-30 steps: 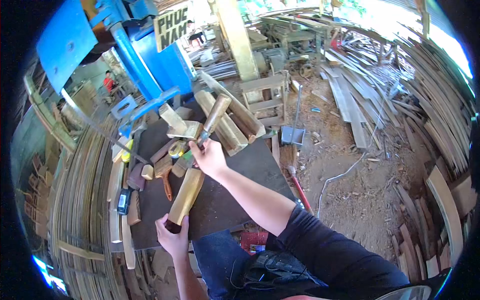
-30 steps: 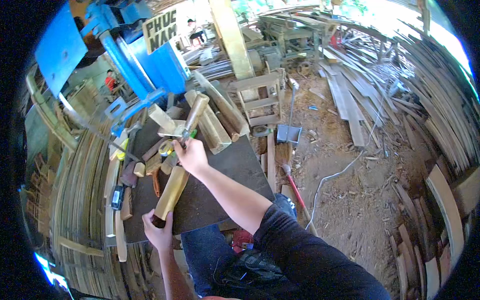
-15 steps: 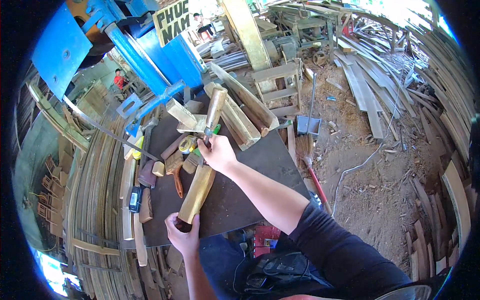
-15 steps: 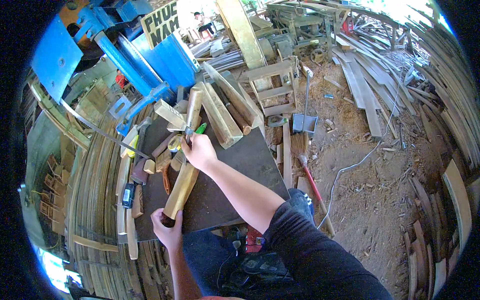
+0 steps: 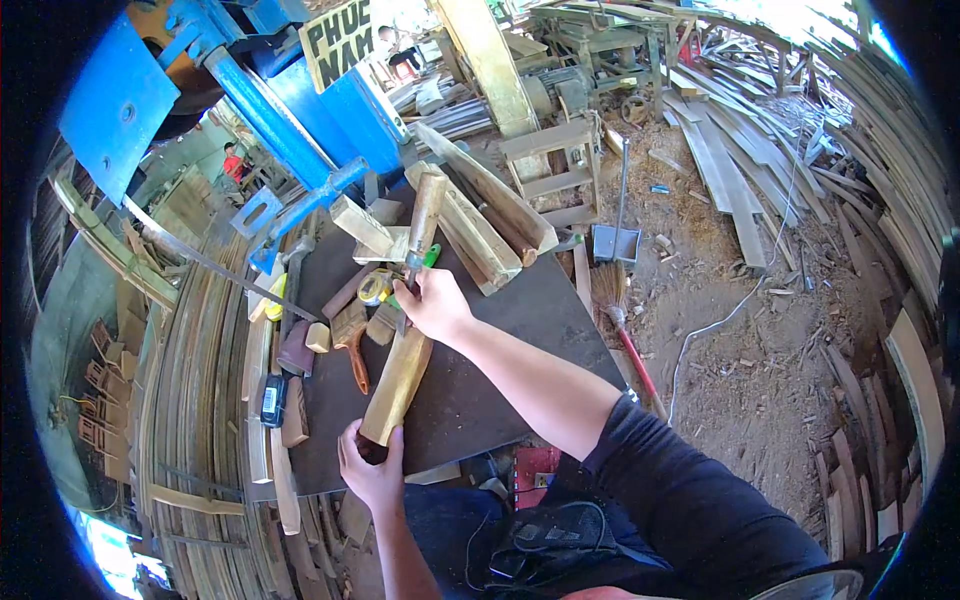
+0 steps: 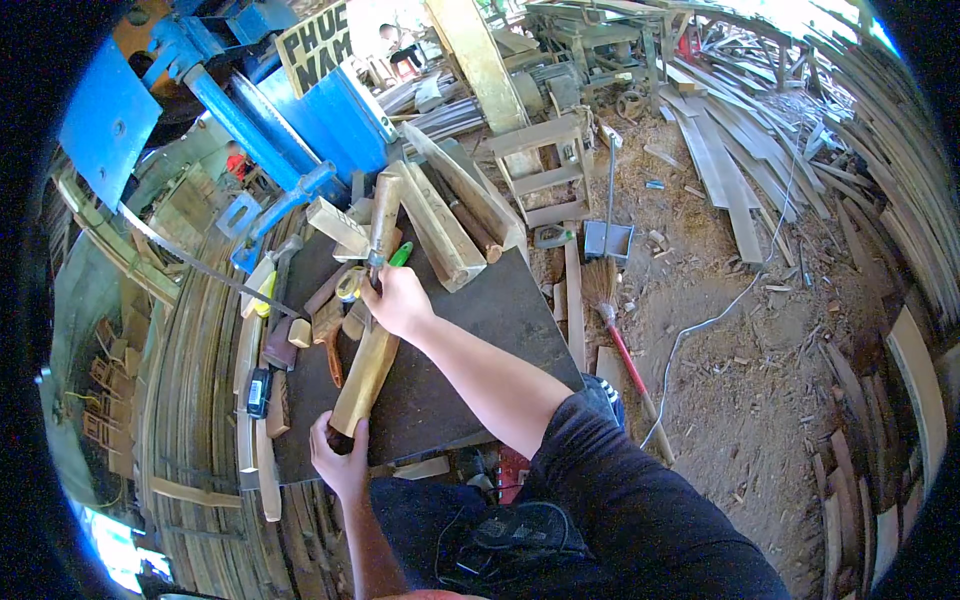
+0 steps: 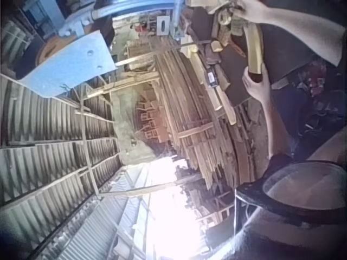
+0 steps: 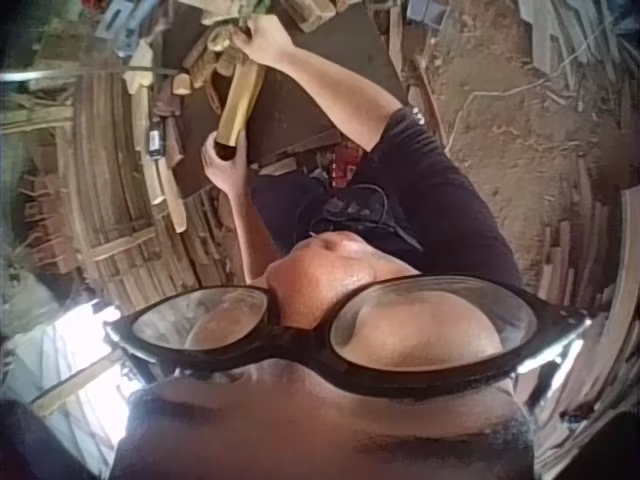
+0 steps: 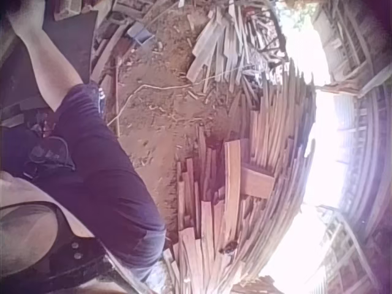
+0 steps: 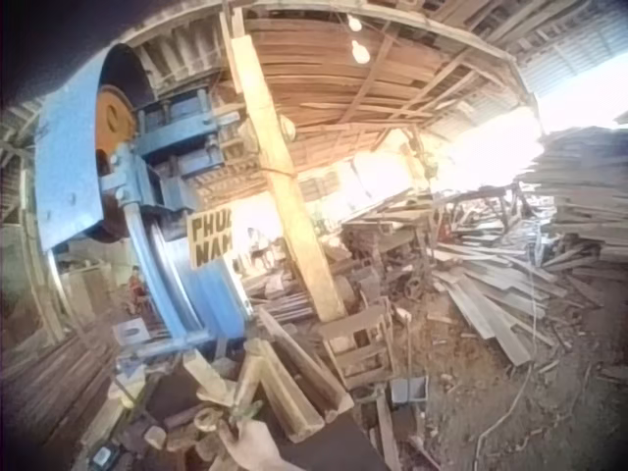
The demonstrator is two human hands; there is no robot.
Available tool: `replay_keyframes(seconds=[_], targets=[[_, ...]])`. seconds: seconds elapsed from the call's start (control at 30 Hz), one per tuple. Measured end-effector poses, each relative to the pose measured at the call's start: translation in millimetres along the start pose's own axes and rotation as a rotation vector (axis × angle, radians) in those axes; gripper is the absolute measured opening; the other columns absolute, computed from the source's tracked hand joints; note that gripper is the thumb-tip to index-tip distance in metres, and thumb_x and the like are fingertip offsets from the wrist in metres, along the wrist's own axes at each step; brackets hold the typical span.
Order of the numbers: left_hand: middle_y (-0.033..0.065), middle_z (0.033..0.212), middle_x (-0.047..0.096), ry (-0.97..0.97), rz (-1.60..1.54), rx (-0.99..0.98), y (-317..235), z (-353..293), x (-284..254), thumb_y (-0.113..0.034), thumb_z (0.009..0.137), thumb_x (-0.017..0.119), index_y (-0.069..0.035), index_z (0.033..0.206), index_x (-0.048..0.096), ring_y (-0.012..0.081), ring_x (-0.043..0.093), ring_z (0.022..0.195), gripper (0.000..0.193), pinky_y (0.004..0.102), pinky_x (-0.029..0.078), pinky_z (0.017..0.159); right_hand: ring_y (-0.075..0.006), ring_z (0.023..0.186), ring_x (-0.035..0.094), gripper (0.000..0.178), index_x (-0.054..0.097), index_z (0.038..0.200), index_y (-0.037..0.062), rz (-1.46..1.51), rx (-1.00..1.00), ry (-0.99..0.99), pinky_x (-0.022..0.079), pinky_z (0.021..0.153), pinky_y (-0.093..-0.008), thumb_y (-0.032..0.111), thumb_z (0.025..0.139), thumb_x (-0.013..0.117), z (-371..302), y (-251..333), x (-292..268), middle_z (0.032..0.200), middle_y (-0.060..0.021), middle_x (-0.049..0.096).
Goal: The person uses a hammer to repeatedly strike a small wooden block held in their left hand. They rotate the block to work on different sides, removing material and shaping the wood.
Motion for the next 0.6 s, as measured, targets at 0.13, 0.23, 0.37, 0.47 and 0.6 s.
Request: replay_keyframes(seconds=[0.13,0.23,0.37,0.47,0.6], targets=[[0.0125,0.103,0.067,0.002,-0.043,-0.018,-0.3,0.1,1.4,-0.02,0.08,0.086,-0.001,0.114,0.065,0.0252,0.067,0.089,0.044,0.035,0.053,0.078,-0.0441,0.078,0.069,0.027,0.064,0.093,-0.0049,-0.019,0.025,0.016,0.055,0.066,-0.048,0.022,0.094,0.067,2.0,-3.8,1.2,0.078,-0.0275,0.067],[0.0123,0.103,0.067,0.004,-0.044,-0.024,-1.6,0.5,1.9,-0.02,0.081,0.086,-0.001,0.115,0.065,0.0249,0.067,0.09,0.044,0.0353,0.054,0.079,-0.0415,0.073,0.07,0.027,0.064,0.094,-0.0046,0.029,0.038,0.007,0.055,0.064,-0.0467,0.022,0.094,0.067,2.6,-10.5,4.7,0.074,-0.0254,0.067],[0.0133,0.105,0.068,0.003,-0.075,-0.073,2.1,-2.4,1.3,-0.02,0.08,0.086,-0.001,0.118,0.066,0.0266,0.068,0.094,0.047,0.0361,0.054,0.081,-0.0278,0.06,0.071,0.023,0.064,0.092,-0.0034,0.05,0.044,0.032,0.055,0.056,-0.0392,0.019,0.097,0.065,-1.0,-6.8,6.8,0.066,-0.0172,0.067],[0.0147,0.108,0.069,-0.001,-0.032,-0.021,-6.0,2.2,0.1,-0.021,0.08,0.085,-0.001,0.121,0.066,0.0303,0.068,0.098,0.049,0.0383,0.054,0.085,-0.0263,0.058,0.071,0.024,0.064,0.088,-0.0029,-0.011,0.006,0.02,0.055,0.055,-0.0386,0.02,0.096,0.066,1.8,-7.4,3.4,0.064,-0.0162,0.067],[0.0144,0.104,0.069,-0.039,0.046,0.114,-3.5,3.7,-0.7,-0.026,0.075,0.087,-0.006,0.123,0.068,0.0337,0.068,0.095,0.055,0.0419,0.054,0.084,-0.0347,0.064,0.072,0.029,0.065,0.084,-0.0027,0.005,0.044,-0.003,0.055,0.06,-0.0445,0.024,0.093,0.068,2.2,-11.6,6.2,0.065,-0.0204,0.067]])
Point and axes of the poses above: each hand's wrist, its own z-axis towards the middle knuckle, its own x-axis out of the palm, y = z × x, the point moved 5 cm from there along z, towards the middle knuckle
